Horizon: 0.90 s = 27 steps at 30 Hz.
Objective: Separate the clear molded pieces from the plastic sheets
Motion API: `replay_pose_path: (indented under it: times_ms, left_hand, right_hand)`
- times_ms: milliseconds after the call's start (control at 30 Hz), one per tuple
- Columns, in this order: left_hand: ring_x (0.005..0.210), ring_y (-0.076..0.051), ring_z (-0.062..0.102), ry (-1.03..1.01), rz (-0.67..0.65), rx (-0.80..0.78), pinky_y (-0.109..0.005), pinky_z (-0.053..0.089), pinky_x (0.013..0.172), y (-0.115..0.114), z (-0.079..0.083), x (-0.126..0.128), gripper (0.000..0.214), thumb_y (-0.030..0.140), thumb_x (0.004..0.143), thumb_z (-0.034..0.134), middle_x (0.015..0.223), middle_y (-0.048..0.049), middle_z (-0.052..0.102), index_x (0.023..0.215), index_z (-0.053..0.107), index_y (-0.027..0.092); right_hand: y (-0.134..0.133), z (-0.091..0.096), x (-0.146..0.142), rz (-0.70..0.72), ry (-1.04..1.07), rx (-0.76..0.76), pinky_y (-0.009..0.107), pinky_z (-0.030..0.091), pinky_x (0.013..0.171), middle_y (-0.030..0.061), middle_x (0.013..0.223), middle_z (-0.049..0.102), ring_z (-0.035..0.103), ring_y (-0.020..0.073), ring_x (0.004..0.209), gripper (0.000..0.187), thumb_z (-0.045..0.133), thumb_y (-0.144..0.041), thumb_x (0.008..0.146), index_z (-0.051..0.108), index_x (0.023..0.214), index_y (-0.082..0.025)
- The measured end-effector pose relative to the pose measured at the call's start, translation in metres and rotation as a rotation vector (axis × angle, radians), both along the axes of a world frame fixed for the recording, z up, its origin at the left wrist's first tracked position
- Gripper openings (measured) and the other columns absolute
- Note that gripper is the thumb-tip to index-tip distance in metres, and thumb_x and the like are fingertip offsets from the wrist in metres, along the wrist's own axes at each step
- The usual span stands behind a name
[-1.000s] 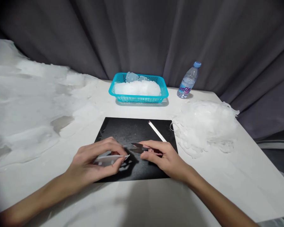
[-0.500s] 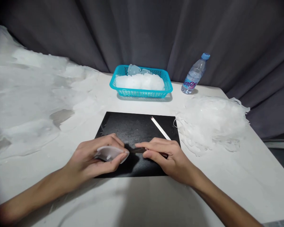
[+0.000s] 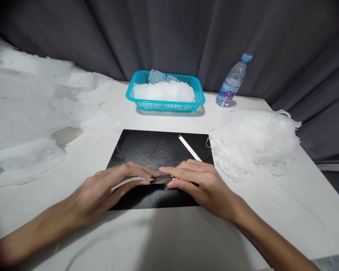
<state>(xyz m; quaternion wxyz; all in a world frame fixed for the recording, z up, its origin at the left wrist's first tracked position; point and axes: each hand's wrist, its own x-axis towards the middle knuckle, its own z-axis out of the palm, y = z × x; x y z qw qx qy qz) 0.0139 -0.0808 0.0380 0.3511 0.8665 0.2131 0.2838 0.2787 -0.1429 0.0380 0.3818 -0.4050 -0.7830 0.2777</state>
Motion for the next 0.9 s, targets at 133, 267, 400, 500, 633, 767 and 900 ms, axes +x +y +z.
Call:
replay_pose_path:
  times_ms: [133,267,400,500,633,767,900]
  left_hand:
    - [0.113,-0.021,0.076,-0.022,-0.020,-0.076,-0.032,0.063,0.093,-0.001,-0.005,-0.005,0.016,0.025,0.106,0.056,0.121,-0.0054,0.078,0.120,0.064,0.025]
    - [0.120,-0.022,0.073,-0.038,-0.058,-0.099,-0.035,0.062,0.098,0.000,-0.010,-0.010,0.025,0.014,0.102,0.059,0.127,-0.0084,0.075,0.125,0.062,0.024]
    - [0.122,-0.023,0.071,-0.058,-0.131,-0.008,-0.037,0.060,0.101,0.003,-0.011,-0.012,0.036,0.004,0.102,0.047,0.131,-0.0126,0.074,0.130,0.062,0.021]
    - [0.124,-0.023,0.070,-0.087,-0.168,0.063,-0.036,0.058,0.104,0.005,-0.010,-0.012,0.039,0.005,0.105,0.040,0.135,-0.0139,0.073,0.133,0.062,0.021]
    - [0.126,-0.023,0.070,-0.094,-0.193,0.143,-0.036,0.058,0.105,0.006,-0.010,-0.011,0.038,0.009,0.107,0.039,0.137,-0.0154,0.072,0.136,0.060,0.019]
    - [0.131,-0.024,0.067,-0.098,-0.200,0.248,-0.039,0.059,0.105,0.007,-0.011,-0.013,0.040,0.012,0.108,0.035,0.136,-0.0175,0.072,0.141,0.057,0.018]
    - [0.136,-0.025,0.064,-0.064,-0.176,0.490,-0.039,0.060,0.107,0.008,-0.012,-0.017,0.041,0.011,0.106,0.042,0.143,-0.0159,0.068,0.143,0.058,0.019]
  right_hand:
    - [-0.001,-0.001,0.001,-0.001,-0.033,0.036,0.028,0.055,0.087,0.0033,0.107,0.078,0.069,0.0131,0.096,0.035,0.060,-0.020,0.105,0.067,0.139,-0.018]
    - [-0.003,-0.003,0.002,0.000,-0.037,0.036,0.029,0.054,0.087,0.0025,0.110,0.077,0.068,0.0128,0.095,0.037,0.060,-0.020,0.106,0.064,0.142,-0.020]
    - [-0.004,-0.005,0.002,-0.001,-0.046,0.066,0.031,0.053,0.085,0.0027,0.109,0.077,0.069,0.0141,0.095,0.038,0.059,-0.021,0.106,0.062,0.144,-0.021]
    - [-0.004,-0.005,0.001,-0.002,-0.064,0.089,0.031,0.053,0.084,0.0029,0.107,0.077,0.068,0.0145,0.094,0.039,0.058,-0.021,0.107,0.061,0.145,-0.020]
    - [-0.004,-0.004,0.002,0.011,-0.071,0.104,0.032,0.052,0.084,0.0026,0.105,0.078,0.068,0.0147,0.094,0.041,0.060,-0.019,0.106,0.059,0.147,-0.021]
    - [-0.004,-0.003,0.002,0.021,-0.078,0.120,0.031,0.051,0.081,0.0021,0.104,0.078,0.068,0.0142,0.091,0.042,0.061,-0.018,0.105,0.059,0.146,-0.021]
    - [-0.004,-0.003,0.001,0.006,-0.050,0.156,0.030,0.050,0.077,0.0009,0.099,0.077,0.067,0.0132,0.087,0.040,0.063,-0.017,0.104,0.062,0.144,-0.021]
